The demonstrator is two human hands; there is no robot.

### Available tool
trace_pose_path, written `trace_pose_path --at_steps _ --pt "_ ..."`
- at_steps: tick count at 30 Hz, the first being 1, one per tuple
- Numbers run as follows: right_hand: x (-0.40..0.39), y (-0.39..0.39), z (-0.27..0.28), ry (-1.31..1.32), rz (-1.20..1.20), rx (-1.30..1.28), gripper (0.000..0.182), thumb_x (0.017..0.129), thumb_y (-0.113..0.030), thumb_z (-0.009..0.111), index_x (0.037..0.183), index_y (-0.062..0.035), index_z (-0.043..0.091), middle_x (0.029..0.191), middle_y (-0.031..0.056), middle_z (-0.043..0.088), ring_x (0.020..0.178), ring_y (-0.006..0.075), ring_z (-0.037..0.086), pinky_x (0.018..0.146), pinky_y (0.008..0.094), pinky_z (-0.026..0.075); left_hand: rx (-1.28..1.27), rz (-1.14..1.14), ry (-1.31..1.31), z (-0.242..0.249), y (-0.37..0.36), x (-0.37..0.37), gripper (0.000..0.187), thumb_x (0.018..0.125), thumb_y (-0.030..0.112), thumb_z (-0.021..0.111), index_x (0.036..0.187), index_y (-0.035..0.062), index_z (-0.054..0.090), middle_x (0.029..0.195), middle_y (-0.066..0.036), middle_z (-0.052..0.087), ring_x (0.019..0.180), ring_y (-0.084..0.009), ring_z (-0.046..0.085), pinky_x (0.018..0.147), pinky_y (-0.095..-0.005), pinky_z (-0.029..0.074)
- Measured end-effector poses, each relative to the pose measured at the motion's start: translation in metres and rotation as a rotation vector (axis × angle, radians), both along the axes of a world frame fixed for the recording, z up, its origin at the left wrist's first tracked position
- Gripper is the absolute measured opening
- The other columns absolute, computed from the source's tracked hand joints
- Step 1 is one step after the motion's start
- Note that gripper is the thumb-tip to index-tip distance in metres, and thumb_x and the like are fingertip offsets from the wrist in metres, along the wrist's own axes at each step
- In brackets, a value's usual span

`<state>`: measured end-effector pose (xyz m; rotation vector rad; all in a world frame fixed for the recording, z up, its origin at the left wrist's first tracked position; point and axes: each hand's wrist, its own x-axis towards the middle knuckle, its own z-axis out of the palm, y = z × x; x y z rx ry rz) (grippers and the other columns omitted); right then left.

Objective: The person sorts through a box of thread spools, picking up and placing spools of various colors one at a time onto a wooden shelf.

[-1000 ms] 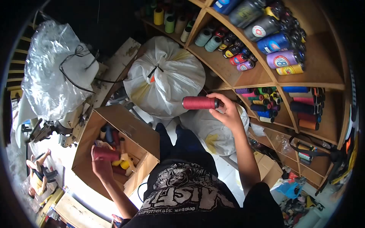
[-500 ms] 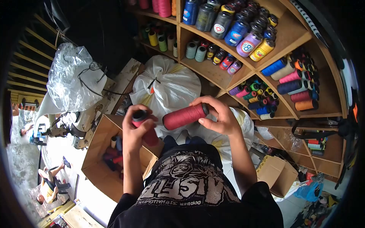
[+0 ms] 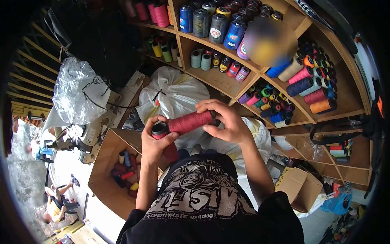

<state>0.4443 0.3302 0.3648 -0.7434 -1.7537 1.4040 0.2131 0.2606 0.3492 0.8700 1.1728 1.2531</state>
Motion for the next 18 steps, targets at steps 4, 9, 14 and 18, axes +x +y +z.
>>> trace_pose_path --at_steps 4,9,14,18 --pt "-0.014 0.004 0.004 -0.239 -0.172 0.424 0.024 0.072 -0.009 0.075 0.094 -0.0063 0.067 0.11 0.0087 0.062 0.106 0.0266 0.058 0.088 0.0346 0.048 0.141 0.108 0.164 0.0 -0.003 0.007 0.047 0.067 0.002 0.08 0.104 0.0014 0.053 0.099 -0.008 0.064 0.09 -0.0119 0.059 0.082 -0.0265 0.048" --pt "-0.035 0.003 0.005 -0.175 -0.297 0.599 0.016 0.074 -0.004 0.073 0.089 -0.0045 0.068 0.097 0.0077 0.066 0.1 0.0251 0.061 0.084 0.0355 0.05 0.152 0.23 0.304 0.008 -0.008 0.008 0.043 0.067 0.003 0.08 0.102 0.0011 0.054 0.1 -0.007 0.064 0.091 -0.0123 0.059 0.085 -0.0261 0.046" --pt "-0.038 -0.009 0.006 -0.109 -0.274 0.257 0.009 0.081 -0.004 0.069 0.088 -0.0004 0.066 0.084 0.0086 0.068 0.081 0.0192 0.066 0.073 0.0285 0.051 0.264 0.405 0.347 -0.003 -0.007 0.009 0.042 0.068 0.003 0.079 0.102 0.0005 0.054 0.104 -0.008 0.062 0.095 -0.0131 0.057 0.087 -0.0264 0.044" --pt "-0.041 -0.023 0.017 -0.071 -0.182 -0.036 0.013 0.087 -0.009 0.064 0.09 0.0029 0.066 0.076 0.0064 0.068 0.069 0.0102 0.064 0.064 0.0231 0.049 0.279 0.499 0.368 -0.005 -0.005 0.007 0.041 0.069 0.003 0.079 0.102 -0.0004 0.053 0.106 -0.009 0.061 0.098 -0.0143 0.057 0.088 -0.0268 0.044"
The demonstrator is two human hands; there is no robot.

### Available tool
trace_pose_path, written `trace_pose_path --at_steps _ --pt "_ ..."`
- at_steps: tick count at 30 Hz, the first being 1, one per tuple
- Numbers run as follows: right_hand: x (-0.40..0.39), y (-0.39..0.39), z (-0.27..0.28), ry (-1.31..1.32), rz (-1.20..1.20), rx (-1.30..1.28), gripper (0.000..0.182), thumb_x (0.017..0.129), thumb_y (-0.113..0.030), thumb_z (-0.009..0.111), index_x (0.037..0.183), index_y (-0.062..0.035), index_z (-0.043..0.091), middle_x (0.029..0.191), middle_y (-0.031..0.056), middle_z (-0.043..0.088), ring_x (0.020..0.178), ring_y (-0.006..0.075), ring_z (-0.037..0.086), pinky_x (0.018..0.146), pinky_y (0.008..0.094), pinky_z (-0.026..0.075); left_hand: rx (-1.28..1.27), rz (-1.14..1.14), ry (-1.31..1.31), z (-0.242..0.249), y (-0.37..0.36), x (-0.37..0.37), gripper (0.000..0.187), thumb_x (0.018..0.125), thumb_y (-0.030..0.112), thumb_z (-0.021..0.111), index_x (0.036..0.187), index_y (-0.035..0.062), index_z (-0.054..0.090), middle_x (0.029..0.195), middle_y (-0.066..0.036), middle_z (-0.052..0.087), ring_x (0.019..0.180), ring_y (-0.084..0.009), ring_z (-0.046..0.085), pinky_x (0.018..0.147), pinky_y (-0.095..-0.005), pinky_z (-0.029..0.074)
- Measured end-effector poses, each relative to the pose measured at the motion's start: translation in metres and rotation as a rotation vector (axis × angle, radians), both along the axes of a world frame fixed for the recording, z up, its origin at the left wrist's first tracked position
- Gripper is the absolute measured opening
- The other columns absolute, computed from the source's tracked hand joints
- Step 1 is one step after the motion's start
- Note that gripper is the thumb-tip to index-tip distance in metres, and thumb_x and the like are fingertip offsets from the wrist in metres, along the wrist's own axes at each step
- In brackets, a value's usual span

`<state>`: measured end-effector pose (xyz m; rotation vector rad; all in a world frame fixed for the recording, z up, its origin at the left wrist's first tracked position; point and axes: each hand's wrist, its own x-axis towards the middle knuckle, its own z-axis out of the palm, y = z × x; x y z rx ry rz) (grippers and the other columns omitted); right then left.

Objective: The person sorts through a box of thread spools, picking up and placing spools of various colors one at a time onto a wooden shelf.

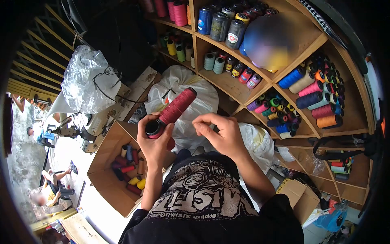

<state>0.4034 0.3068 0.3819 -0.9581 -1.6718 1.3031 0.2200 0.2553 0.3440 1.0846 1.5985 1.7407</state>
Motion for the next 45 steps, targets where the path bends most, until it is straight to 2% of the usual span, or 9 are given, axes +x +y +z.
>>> trace_pose_path --at_steps 5,11,17,20,24,28,35,38,45 --pt "-0.006 -0.007 -0.009 0.1 0.103 -0.304 0.016 0.089 -0.009 0.06 0.092 0.0057 0.065 0.073 0.0065 0.064 0.068 0.0109 0.061 0.064 0.0234 0.048 0.025 0.06 -0.166 0.006 -0.001 0.0 0.04 0.071 0.002 0.077 0.104 0.0003 0.053 0.1 -0.011 0.062 0.091 -0.0155 0.06 0.082 -0.0285 0.048" --pt "-0.014 0.0 -0.038 0.283 0.085 -0.456 0.016 0.087 -0.009 0.063 0.095 0.004 0.068 0.081 0.0063 0.068 0.072 0.0106 0.063 0.07 0.0238 0.048 -0.085 -0.236 -0.771 0.019 -0.012 -0.001 0.044 0.072 0.004 0.076 0.108 0.0023 0.051 0.084 -0.011 0.063 0.066 -0.017 0.063 0.061 -0.0295 0.053" --pt "-0.004 0.013 -0.036 0.152 0.117 0.034 0.015 0.08 -0.002 0.069 0.095 0.0003 0.068 0.088 0.004 0.069 0.081 0.0098 0.063 0.075 0.0267 0.049 -0.128 -0.472 -0.906 0.014 -0.014 -0.003 0.042 0.079 0.024 0.07 0.105 -0.002 0.051 0.085 -0.018 0.063 0.066 -0.0243 0.065 0.057 -0.0322 0.056" --pt "0.002 0.02 -0.04 0.224 0.203 -0.065 0.022 0.076 -0.005 0.073 0.097 -0.0004 0.067 0.091 0.0046 0.069 0.086 0.0092 0.062 0.078 0.0275 0.049 -0.175 -0.618 -1.129 0.006 -0.013 -0.008 0.04 0.08 0.025 0.067 0.105 -0.0025 0.051 0.084 -0.019 0.063 0.067 -0.0255 0.066 0.057 -0.0325 0.057" --pt "-0.01 0.031 -0.026 0.262 0.338 0.104 0.033 0.072 -0.01 0.076 0.102 0.0015 0.066 0.1 0.0128 0.068 0.09 0.0198 0.065 0.081 0.032 0.051 -0.285 -0.741 -1.362 -0.001 -0.016 -0.009 0.05 0.085 0.036 0.061 0.111 -0.0062 0.051 0.084 -0.022 0.062 0.061 -0.0269 0.065 0.052 -0.0317 0.056" --pt "-0.005 0.039 -0.02 0.183 0.561 0.022 0.043 0.072 -0.011 0.078 0.11 0.0023 0.063 0.106 0.0147 0.067 0.099 0.021 0.063 0.087 0.0345 0.05 -0.377 -0.751 -1.438 -0.004 -0.013 -0.008 0.056 0.088 0.043 0.055 0.115 -0.0057 0.048 0.085 -0.022 0.062 0.06 -0.0248 0.063 0.053 -0.0307 0.055" --pt "-0.02 0.029 -0.035 0.197 0.11 0.042 0.049 0.072 -0.025 0.081 0.109 0.0003 0.062 0.094 0.0061 0.067 0.084 0.0112 0.062 0.076 0.0271 0.049 -0.077 -0.465 -0.992 -0.011 -0.008 0.003 0.046 0.081 0.022 0.07 0.114 0.0001 0.047 0.09 -0.013 0.062 0.072 -0.0204 0.064 0.062 -0.0325 0.056" --pt "-0.028 0.021 -0.043 0.29 0.048 -0.098 0.049 0.075 -0.025 0.079 0.112 -0.0002 0.059 0.095 0.0064 0.066 0.085 0.0111 0.062 0.077 0.027 0.05 -0.219 -0.413 -0.676 -0.014 -0.011 0.0 0.055 0.073 0.023 0.076 0.115 0.0022 0.046 0.092 -0.016 0.063 0.073 -0.0221 0.065 0.063 -0.0323 0.056" --pt "-0.019 0.027 -0.058 0.24 0.25 -0.262 0.045 0.081 -0.022 0.074 0.116 -0.0003 0.056 0.098 0.0061 0.066 0.091 0.0114 0.061 0.083 0.0275 0.048 -0.197 -0.518 -0.942 -0.037 -0.01 -0.012 0.044 0.076 0.017 0.072 0.109 -0.0016 0.049 0.09 -0.018 0.064 0.075 -0.0242 0.067 0.063 -0.0324 0.057"
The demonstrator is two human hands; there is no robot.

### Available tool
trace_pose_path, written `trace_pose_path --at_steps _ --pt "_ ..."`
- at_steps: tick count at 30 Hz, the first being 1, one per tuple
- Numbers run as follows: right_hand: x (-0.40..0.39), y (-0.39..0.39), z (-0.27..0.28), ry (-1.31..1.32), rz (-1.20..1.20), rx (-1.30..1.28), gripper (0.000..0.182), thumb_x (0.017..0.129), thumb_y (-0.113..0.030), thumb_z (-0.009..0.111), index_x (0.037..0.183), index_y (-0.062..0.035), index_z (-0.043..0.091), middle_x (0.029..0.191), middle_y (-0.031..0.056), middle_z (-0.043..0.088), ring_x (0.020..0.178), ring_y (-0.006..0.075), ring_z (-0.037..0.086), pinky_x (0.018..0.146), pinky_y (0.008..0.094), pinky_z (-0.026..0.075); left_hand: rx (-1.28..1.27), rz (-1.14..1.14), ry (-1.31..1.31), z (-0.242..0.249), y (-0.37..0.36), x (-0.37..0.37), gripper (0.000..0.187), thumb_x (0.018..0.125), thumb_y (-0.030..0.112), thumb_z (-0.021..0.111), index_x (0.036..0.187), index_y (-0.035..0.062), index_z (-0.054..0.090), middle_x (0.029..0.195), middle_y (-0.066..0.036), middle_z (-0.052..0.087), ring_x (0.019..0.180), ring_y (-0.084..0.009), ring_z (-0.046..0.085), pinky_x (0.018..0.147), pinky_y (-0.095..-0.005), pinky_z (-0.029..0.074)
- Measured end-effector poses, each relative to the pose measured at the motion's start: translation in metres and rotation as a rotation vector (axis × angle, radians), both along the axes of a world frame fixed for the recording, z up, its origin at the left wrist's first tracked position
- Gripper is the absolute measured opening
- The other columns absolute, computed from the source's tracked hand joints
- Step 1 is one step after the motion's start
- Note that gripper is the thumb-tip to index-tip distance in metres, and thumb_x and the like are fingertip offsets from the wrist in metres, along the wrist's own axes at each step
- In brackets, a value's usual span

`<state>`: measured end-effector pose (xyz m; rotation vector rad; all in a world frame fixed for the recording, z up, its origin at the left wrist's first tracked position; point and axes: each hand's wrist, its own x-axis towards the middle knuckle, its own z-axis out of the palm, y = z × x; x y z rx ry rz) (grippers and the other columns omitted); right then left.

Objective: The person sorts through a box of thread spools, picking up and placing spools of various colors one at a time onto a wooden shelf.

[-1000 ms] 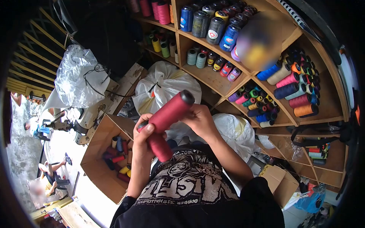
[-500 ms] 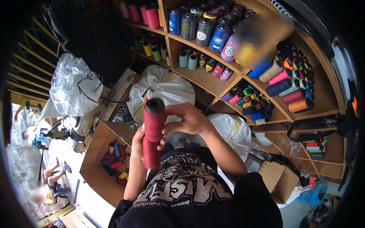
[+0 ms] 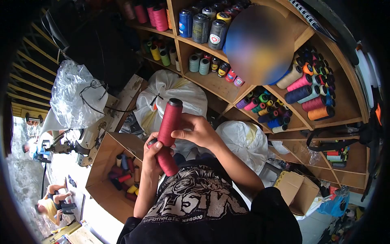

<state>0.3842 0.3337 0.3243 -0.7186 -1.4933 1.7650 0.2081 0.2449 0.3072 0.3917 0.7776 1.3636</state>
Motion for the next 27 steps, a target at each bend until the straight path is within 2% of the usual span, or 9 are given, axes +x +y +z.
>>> trace_pose_path --at_steps 5,9,12,14,15,17,19,21,27 --pt "0.015 0.017 -0.013 -0.077 0.152 -0.085 0.041 0.087 -0.014 0.066 0.122 0.0033 0.053 0.107 0.0068 0.063 0.099 0.0122 0.058 0.088 0.0282 0.046 -0.021 0.003 -0.054 -0.012 0.0 -0.007 0.044 0.077 0.019 0.071 0.109 -0.0022 0.049 0.09 -0.019 0.063 0.075 -0.0245 0.067 0.063 -0.0324 0.056" --pt "0.013 0.026 0.014 0.117 0.012 -0.02 0.052 0.085 -0.018 0.068 0.13 -0.0001 0.049 0.108 0.0055 0.062 0.102 0.0101 0.056 0.091 0.028 0.044 -0.081 -0.046 0.128 -0.004 0.004 -0.013 0.045 0.074 0.021 0.073 0.106 -0.0013 0.051 0.091 -0.018 0.062 0.076 -0.0246 0.066 0.061 -0.0319 0.056" --pt "0.016 0.04 0.017 -0.117 0.016 0.076 0.047 0.082 -0.02 0.073 0.123 -0.0028 0.056 0.103 0.004 0.063 0.095 0.0093 0.059 0.085 0.0262 0.047 -0.101 -0.101 0.187 -0.008 0.008 -0.017 0.041 0.076 0.018 0.072 0.106 -0.0003 0.051 0.092 -0.017 0.063 0.077 -0.025 0.066 0.063 -0.0321 0.056" --pt "0.02 0.054 0.012 -0.286 0.014 0.139 0.04 0.08 -0.021 0.075 0.114 -0.0044 0.061 0.096 0.0034 0.064 0.087 0.0086 0.06 0.078 0.0252 0.05 -0.189 0.008 0.15 -0.011 0.011 -0.014 0.038 0.078 0.017 0.071 0.106 0.0006 0.052 0.093 -0.017 0.063 0.079 -0.025 0.066 0.063 -0.0329 0.056" --pt "0.019 0.061 0.011 -0.265 -0.03 0.07 0.038 0.08 -0.02 0.074 0.112 -0.0045 0.061 0.092 0.0017 0.064 0.084 0.0066 0.059 0.075 0.0246 0.05 -0.232 0.064 0.13 -0.013 0.013 -0.013 0.036 0.079 0.016 0.071 0.107 0.001 0.052 0.093 -0.016 0.063 0.079 -0.0249 0.066 0.063 -0.0332 0.056" --pt "0.024 0.091 -0.017 -0.449 -0.194 0.196 0.036 0.079 -0.021 0.075 0.108 -0.0043 0.062 0.089 0.0035 0.066 0.079 0.0082 0.061 0.072 0.0255 0.05 -0.259 0.151 0.073 -0.023 0.016 -0.022 0.032 0.083 0.017 0.068 0.108 0.0033 0.053 0.094 -0.014 0.063 0.079 -0.024 0.065 0.063 -0.0342 0.055" --pt "0.025 0.13 -0.047 -0.591 -0.361 0.421 0.038 0.075 -0.023 0.076 0.105 -0.004 0.062 0.086 0.0077 0.067 0.078 0.0144 0.064 0.072 0.0286 0.05 -0.295 0.219 0.025 -0.034 0.014 -0.035 0.032 0.083 0.018 0.068 0.108 0.0042 0.053 0.094 -0.013 0.063 0.078 -0.0234 0.065 0.063 -0.0343 0.055" --pt "0.026 0.174 -0.086 -0.753 -0.445 0.463 0.04 0.069 -0.023 0.078 0.101 -0.0061 0.062 0.088 0.0133 0.067 0.084 0.0262 0.066 0.074 0.0351 0.05 -0.321 0.292 -0.012 -0.034 0.011 -0.044 0.03 0.083 0.011 0.067 0.108 0.0025 0.052 0.088 -0.012 0.062 0.074 -0.0234 0.064 0.064 -0.0348 0.055" --pt "-0.016 0.265 -0.167 -0.932 -0.529 0.569 0.039 0.065 -0.014 0.079 0.1 -0.0069 0.063 0.091 0.0176 0.066 0.089 0.0352 0.064 0.077 0.04 0.051 -0.362 0.436 -0.006 -0.035 -0.004 -0.071 0.027 0.084 0.009 0.065 0.106 0.0042 0.051 0.087 -0.012 0.061 0.072 -0.0216 0.062 0.061 -0.0355 0.054"
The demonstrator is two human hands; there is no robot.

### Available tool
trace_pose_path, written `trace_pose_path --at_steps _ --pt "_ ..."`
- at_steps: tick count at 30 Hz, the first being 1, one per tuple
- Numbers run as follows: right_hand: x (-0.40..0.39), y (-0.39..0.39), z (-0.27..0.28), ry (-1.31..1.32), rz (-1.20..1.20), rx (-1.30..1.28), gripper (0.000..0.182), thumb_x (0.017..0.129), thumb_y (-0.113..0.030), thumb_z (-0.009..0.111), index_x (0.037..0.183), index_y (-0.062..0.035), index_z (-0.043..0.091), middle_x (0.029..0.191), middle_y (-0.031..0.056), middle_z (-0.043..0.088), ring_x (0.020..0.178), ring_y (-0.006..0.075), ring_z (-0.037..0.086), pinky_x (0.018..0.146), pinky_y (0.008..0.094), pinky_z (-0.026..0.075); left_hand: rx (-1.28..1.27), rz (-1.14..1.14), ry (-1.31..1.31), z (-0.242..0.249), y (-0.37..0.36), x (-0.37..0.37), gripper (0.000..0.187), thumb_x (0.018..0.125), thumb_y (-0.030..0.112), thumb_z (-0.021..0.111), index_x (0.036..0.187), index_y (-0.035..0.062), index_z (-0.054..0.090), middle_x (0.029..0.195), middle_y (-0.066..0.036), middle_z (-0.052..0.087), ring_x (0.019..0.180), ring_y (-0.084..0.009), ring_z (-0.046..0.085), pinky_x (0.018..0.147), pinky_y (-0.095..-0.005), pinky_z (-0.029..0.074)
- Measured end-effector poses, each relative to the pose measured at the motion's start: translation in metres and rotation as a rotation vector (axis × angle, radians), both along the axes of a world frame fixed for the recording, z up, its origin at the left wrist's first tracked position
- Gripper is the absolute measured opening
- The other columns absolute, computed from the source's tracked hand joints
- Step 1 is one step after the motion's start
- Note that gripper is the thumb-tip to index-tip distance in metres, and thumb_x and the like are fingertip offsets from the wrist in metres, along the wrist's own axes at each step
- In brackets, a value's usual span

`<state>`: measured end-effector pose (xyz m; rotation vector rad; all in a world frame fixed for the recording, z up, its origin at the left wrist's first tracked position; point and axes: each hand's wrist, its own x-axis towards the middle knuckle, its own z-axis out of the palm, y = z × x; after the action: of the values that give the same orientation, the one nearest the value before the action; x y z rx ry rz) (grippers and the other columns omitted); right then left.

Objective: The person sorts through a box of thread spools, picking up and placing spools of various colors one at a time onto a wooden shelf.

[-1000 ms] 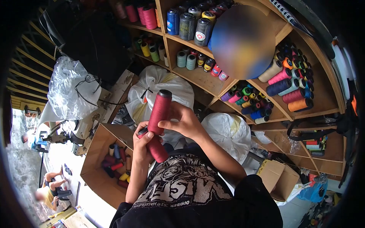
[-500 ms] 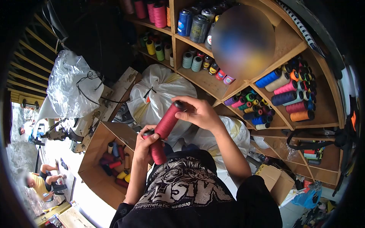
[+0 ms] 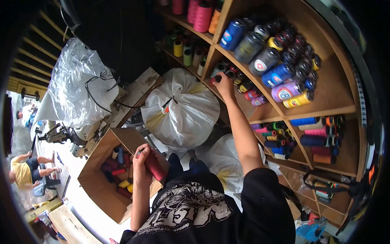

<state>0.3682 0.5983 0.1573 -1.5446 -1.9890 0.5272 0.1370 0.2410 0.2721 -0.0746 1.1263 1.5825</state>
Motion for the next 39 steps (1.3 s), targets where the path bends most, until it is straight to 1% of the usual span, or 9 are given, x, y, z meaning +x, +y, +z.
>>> trace_pose_path --at_steps 10,15,20,21,24,27,29,32,39 --pt "-0.037 0.028 -0.025 -0.131 -0.102 0.01 0.045 0.067 -0.015 0.079 0.108 -0.0059 0.064 0.099 0.0223 0.065 0.096 0.0353 0.063 0.082 0.0405 0.051 -0.056 0.061 0.001 -0.005 -0.007 -0.028 0.027 0.084 0.016 0.066 0.106 0.0064 0.054 0.089 -0.008 0.06 0.074 -0.02 0.061 0.064 -0.0334 0.054" --pt "-0.037 0.028 -0.032 -0.202 -0.147 0.014 0.062 0.066 -0.022 0.08 0.12 -0.0056 0.055 0.102 0.026 0.063 0.098 0.0438 0.059 0.084 0.0458 0.049 -0.029 0.053 0.026 -0.009 0.001 -0.039 0.027 0.084 0.016 0.065 0.106 0.0052 0.054 0.089 -0.009 0.06 0.074 -0.0199 0.061 0.065 -0.0334 0.053" --pt "-0.04 -0.002 0.002 -0.21 -0.138 -0.006 0.06 0.065 -0.026 0.081 0.115 -0.0021 0.056 0.1 0.0235 0.065 0.093 0.0381 0.063 0.079 0.043 0.051 0.016 0.111 -0.024 -0.002 0.01 -0.041 0.03 0.085 0.018 0.066 0.109 0.0069 0.053 0.09 -0.008 0.058 0.077 -0.0197 0.06 0.066 -0.0341 0.053" --pt "-0.045 -0.023 0.017 -0.185 -0.02 -0.09 0.053 0.071 -0.024 0.077 0.114 -0.0015 0.057 0.098 0.0194 0.067 0.088 0.0307 0.066 0.074 0.0381 0.052 0.036 0.116 -0.042 -0.002 0.011 -0.04 0.031 0.084 0.02 0.067 0.109 0.0076 0.052 0.09 -0.007 0.058 0.076 -0.0196 0.061 0.066 -0.0342 0.054" --pt "-0.068 -0.115 0.067 0.366 0.441 -0.877 0.036 0.085 -0.015 0.066 0.117 0.0001 0.057 0.095 0.0095 0.066 0.081 0.0153 0.064 0.067 0.0283 0.051 0.086 0.13 -0.051 0.001 0.013 -0.033 0.031 0.084 0.021 0.067 0.108 0.0082 0.053 0.09 -0.007 0.059 0.075 -0.0193 0.061 0.066 -0.0343 0.054" --pt "-0.086 -0.204 0.115 0.559 0.691 -1.292 0.049 0.087 -0.02 0.067 0.128 0.0005 0.049 0.114 0.0121 0.06 0.1 0.0173 0.06 0.082 0.0317 0.052 0.1 0.151 -0.037 0.006 0.013 -0.023 0.03 0.084 0.023 0.068 0.106 0.0085 0.054 0.089 -0.006 0.06 0.075 -0.0185 0.061 0.066 -0.0336 0.055" --pt "-0.097 -0.251 0.145 0.644 0.662 -0.854 0.065 0.075 -0.027 0.078 0.129 -0.0029 0.049 0.122 0.012 0.055 0.114 0.0222 0.053 0.088 0.0341 0.05 0.082 0.191 0.016 0.01 0.013 -0.015 0.03 0.085 0.024 0.067 0.106 0.008 0.054 0.088 -0.006 0.06 0.075 -0.0176 0.061 0.065 -0.0324 0.054" --pt "-0.103 -0.277 0.181 0.248 0.85 -0.085 0.055 0.07 -0.024 0.079 0.118 -0.0058 0.058 0.126 0.0135 0.051 0.112 0.0272 0.055 0.092 0.036 0.048 0.054 0.238 0.104 0.01 0.011 -0.005 0.028 0.087 0.027 0.065 0.105 0.0072 0.054 0.088 -0.005 0.06 0.074 -0.0159 0.06 0.065 -0.0301 0.052" --pt "-0.105 -0.297 0.156 0.341 0.743 0.075 0.018 0.076 -0.006 0.071 0.093 -0.0019 0.065 0.11 0.0122 0.06 0.101 0.0278 0.059 0.084 0.0344 0.05 0.204 0.276 0.017 0.011 -0.002 0.01 0.042 0.09 0.022 0.06 0.122 0.0027 0.041 0.105 -0.01 0.055 0.098 -0.0196 0.054 0.087 -0.0322 0.044"
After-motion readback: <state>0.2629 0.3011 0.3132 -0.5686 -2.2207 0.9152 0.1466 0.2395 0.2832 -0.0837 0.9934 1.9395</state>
